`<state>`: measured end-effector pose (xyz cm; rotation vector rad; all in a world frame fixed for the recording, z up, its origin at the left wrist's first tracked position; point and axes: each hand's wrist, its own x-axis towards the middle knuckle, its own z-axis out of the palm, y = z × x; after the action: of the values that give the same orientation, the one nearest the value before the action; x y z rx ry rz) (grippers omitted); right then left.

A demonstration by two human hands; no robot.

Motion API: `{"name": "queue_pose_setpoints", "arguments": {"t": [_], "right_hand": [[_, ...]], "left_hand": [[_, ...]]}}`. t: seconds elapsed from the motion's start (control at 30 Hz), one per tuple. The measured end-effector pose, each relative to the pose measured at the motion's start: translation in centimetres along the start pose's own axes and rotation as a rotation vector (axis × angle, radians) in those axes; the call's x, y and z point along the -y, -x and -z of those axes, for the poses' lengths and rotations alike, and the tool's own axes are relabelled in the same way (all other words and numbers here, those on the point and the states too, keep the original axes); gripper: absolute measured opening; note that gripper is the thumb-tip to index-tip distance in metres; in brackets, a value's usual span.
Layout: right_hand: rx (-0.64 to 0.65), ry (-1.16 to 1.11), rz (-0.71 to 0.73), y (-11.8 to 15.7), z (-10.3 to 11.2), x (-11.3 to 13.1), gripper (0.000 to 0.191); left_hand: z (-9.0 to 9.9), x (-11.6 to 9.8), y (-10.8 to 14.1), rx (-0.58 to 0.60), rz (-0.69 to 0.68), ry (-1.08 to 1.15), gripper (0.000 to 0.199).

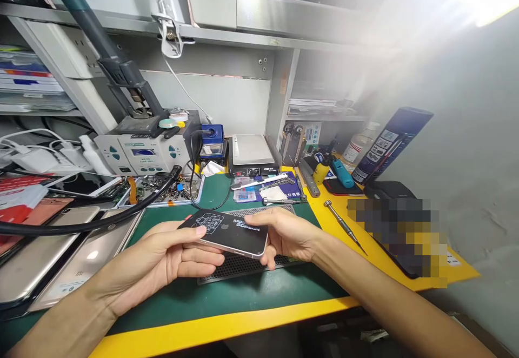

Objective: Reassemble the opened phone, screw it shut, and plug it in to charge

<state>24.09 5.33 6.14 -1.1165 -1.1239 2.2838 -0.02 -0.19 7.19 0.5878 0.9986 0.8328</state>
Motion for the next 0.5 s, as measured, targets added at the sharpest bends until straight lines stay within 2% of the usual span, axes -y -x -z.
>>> {"name": "queue_pose_setpoints", "arguments": {"t": [0.07, 0.17, 0.23, 0.37, 0.5], "right_hand": [[0.012, 0.03, 0.024, 0.3, -0.2, 0.0, 0.029], [-0.003, 0.066, 0.075, 0.8, -0.4, -0.3, 0.051], [-0.032, 0.082, 0.107, 1.0, -0.7, -0.5, 0.058], [-0.068, 0.088, 0.13, 1.2, -1.3, -0.6, 0.058], [-0.082, 0.062, 0.137, 1.2, -2.1, -0.6, 0.054]], "left_hand": [[0.0, -0.1, -0.1, -0.008, -0.001, -0.015, 0.011], [0.0, -0.1, -0.2, 0.015, -0.008, -0.041, 0.012], [0.0, 0.0, -0.3, 0.042, -0.016, -0.054, 0.016], [0.1, 0.2, -0.4, 0.068, -0.013, -0.059, 0.02], [0.2, 0.4, -0.5, 0.028, -0.009, -0.06, 0.018]]}}
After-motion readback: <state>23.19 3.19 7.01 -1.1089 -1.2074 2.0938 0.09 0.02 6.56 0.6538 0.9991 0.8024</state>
